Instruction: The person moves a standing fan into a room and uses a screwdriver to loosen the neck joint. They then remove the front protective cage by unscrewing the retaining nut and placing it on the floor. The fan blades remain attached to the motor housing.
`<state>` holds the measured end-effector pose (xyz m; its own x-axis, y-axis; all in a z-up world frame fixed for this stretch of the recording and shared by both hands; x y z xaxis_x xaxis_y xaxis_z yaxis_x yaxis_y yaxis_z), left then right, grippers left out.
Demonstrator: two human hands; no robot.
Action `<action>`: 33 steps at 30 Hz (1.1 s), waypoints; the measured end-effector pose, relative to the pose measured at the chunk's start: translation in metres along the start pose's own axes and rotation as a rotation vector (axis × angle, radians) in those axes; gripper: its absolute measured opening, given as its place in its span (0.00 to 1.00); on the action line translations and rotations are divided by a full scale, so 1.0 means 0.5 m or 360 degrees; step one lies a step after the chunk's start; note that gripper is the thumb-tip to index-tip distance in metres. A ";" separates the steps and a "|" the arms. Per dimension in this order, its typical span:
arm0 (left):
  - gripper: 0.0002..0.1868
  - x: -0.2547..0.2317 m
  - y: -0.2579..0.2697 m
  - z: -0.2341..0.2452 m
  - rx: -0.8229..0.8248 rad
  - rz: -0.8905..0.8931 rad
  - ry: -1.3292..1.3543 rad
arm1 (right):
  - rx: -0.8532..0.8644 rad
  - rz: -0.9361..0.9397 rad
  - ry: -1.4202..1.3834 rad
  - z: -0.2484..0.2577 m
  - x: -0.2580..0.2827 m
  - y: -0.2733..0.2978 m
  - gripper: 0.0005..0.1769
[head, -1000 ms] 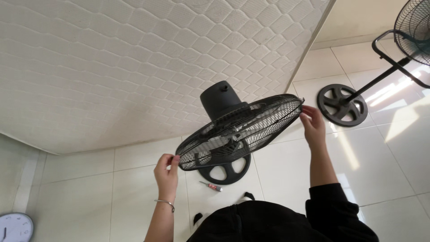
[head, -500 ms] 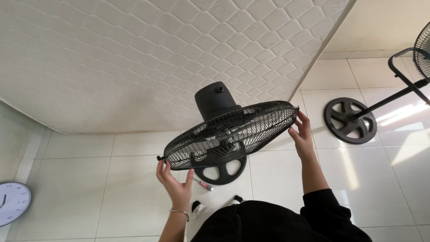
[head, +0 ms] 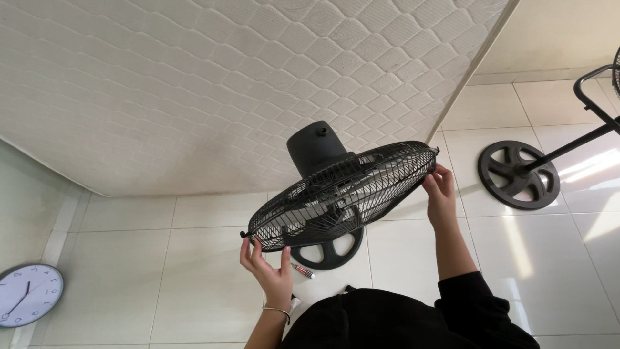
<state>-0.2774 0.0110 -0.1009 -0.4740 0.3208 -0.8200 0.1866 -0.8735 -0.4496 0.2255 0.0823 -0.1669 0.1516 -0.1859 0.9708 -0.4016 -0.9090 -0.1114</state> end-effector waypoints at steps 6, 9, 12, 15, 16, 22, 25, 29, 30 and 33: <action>0.38 -0.015 -0.002 -0.020 0.0064 0.0009 -0.0009 | -0.0023 0.0049 -0.0036 0.037 0.015 0.006 0.21; 0.38 -0.021 -0.013 -0.030 0.0123 -0.0004 0.0072 | -0.0074 0.0008 -0.0047 0.059 0.012 0.013 0.22; 0.40 -0.027 -0.022 -0.033 0.0139 -0.0010 0.0091 | -0.0098 0.0004 -0.0148 0.065 0.014 0.018 0.22; 0.40 -0.031 -0.038 -0.028 0.0110 -0.0033 0.0071 | -0.0134 -0.0007 -0.0117 0.064 0.023 0.023 0.24; 0.40 -0.032 -0.043 -0.025 0.0099 -0.0045 0.0072 | -0.0112 0.0009 -0.0127 0.058 0.030 0.023 0.23; 0.40 -0.019 -0.053 -0.004 0.0078 0.0028 0.0137 | -0.0040 0.0055 -0.0118 0.023 0.058 0.037 0.23; 0.40 -0.014 -0.051 0.005 0.0067 0.0059 0.0139 | -0.0043 0.0043 -0.0072 0.010 0.067 0.037 0.21; 0.40 -0.011 -0.049 0.016 0.0027 0.0039 0.0109 | -0.0016 0.0059 0.0036 -0.004 0.084 0.028 0.18; 0.40 -0.008 -0.046 0.018 0.0019 0.0046 0.0118 | -0.0010 0.0051 0.0039 -0.009 0.083 0.028 0.18; 0.39 0.002 -0.045 0.019 0.0002 0.0052 0.0121 | 0.0002 0.0045 -0.0032 -0.026 0.080 0.021 0.18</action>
<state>-0.2904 0.0274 -0.0882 -0.4008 0.3192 -0.8587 0.1996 -0.8844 -0.4219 0.2157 0.0703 -0.1266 0.1585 -0.2188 0.9628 -0.4050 -0.9037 -0.1387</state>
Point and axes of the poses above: each hand's wrist, its own y-axis away from the middle knuckle, its own z-axis out of the back of the hand, x = y × z, the point moved 10 cm from there along -y, towards the middle knuckle, and after that the axes turned 5 degrees about x, right-handed, at the moved point
